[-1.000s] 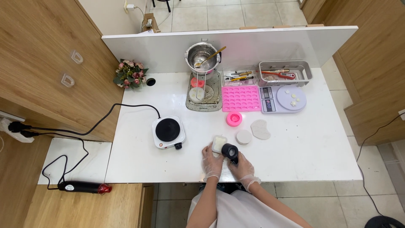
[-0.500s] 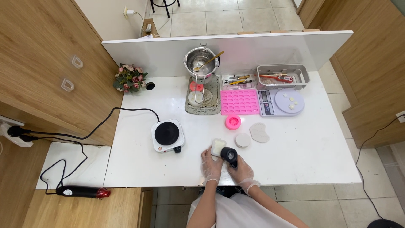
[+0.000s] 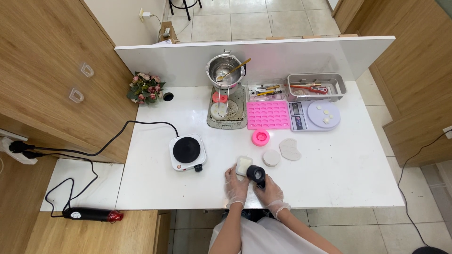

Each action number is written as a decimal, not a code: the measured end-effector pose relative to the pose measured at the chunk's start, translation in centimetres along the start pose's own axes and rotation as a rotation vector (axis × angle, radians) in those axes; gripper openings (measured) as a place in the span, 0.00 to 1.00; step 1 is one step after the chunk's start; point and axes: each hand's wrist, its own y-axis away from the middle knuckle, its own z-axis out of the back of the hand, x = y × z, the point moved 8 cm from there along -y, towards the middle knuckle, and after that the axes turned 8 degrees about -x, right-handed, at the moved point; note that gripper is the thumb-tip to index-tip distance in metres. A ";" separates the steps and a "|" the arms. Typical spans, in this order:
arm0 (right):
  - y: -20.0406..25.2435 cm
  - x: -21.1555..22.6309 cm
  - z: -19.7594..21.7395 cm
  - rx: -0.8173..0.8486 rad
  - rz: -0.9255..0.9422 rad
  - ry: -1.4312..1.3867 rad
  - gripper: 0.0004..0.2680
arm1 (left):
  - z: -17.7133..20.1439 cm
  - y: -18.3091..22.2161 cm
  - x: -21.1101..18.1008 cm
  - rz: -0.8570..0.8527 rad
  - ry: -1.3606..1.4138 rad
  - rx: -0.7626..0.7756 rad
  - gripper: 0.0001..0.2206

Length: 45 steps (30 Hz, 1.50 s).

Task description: Using a handheld heat gun to warm or smooth the surface of a block of wax on a workbench.

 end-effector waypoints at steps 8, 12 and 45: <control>-0.1 -0.2 -0.3 -0.007 0.004 0.013 0.16 | 0.3 0.2 -0.3 -0.021 0.003 -0.008 0.32; -0.2 -0.1 -0.2 -0.019 0.006 -0.004 0.15 | -0.1 -0.1 0.1 -0.039 -0.017 -0.015 0.32; -0.4 -0.7 -0.5 -0.254 0.107 -0.105 0.20 | 0.5 0.6 -1.3 -0.100 -0.093 -0.007 0.35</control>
